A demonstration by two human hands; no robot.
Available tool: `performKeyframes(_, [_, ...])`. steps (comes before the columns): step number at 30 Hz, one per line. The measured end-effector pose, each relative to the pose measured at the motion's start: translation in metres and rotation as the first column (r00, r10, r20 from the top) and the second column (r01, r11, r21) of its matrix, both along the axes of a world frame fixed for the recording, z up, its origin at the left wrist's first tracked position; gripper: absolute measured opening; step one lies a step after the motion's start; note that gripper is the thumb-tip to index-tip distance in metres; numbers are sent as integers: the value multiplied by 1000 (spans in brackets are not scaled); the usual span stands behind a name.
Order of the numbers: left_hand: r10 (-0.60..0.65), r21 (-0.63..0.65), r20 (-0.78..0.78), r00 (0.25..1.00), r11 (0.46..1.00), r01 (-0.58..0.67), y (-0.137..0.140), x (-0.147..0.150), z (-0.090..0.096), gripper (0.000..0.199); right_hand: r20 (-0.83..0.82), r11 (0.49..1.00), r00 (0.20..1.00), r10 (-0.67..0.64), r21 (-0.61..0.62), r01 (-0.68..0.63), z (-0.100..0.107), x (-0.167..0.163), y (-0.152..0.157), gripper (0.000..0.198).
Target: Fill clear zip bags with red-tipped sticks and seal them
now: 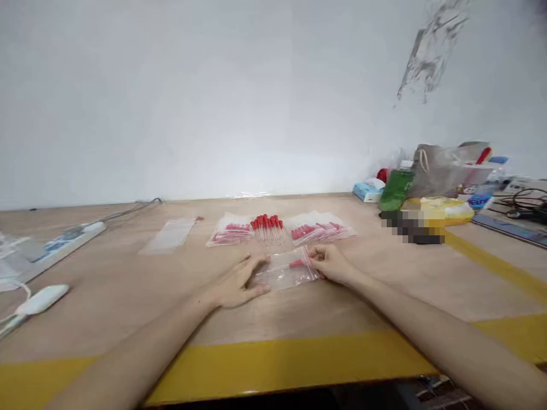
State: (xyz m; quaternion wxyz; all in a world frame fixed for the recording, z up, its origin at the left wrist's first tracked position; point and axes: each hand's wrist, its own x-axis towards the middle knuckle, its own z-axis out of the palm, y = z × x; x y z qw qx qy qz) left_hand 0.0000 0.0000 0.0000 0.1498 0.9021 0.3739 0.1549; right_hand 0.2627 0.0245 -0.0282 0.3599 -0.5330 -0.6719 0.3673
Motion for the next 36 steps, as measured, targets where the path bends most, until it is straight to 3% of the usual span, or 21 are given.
performKeyframes(6, [-54, 27, 1, 999, 998, 54, 1, 1, -2, 39, 169, 957, 966, 195, 185, -225, 8, 11, 2, 23])
performKeyframes(12, [-14, -9, -33, 999, 1000, 14, 7, -3, -6, 39, 346, 927, 927, -146, 375, 6, 39, 17, 33, 18])
performKeyframes(16, [-15, 8, -46, 999, 1000, 15, 7, -4, -7, 41, 484, 965, 857, -176, 255, 55, 53, -15, 68, 15])
performKeyframes(20, [-23, 25, -54, 998, 999, 25, 6, -4, -7, 44, 521, 976, 829, -206, 166, 138, 48, -48, 96, 16])
performKeyframes(28, [-24, 34, -49, 999, 999, 25, 5, -3, -6, 43, 482, 953, 825, -295, 89, 289, 40, -78, 110, 26])
performKeyframes(32, [-25, 35, -47, 999, 999, 26, 4, -3, -5, 43, 416, 964, 871, -262, 77, 253, 48, -77, 113, 20])
performKeyframes(36, [-19, 20, -43, 999, 1000, 20, 4, -3, -5, 43, 302, 962, 915, -267, 133, 237, 54, -42, 103, 32])
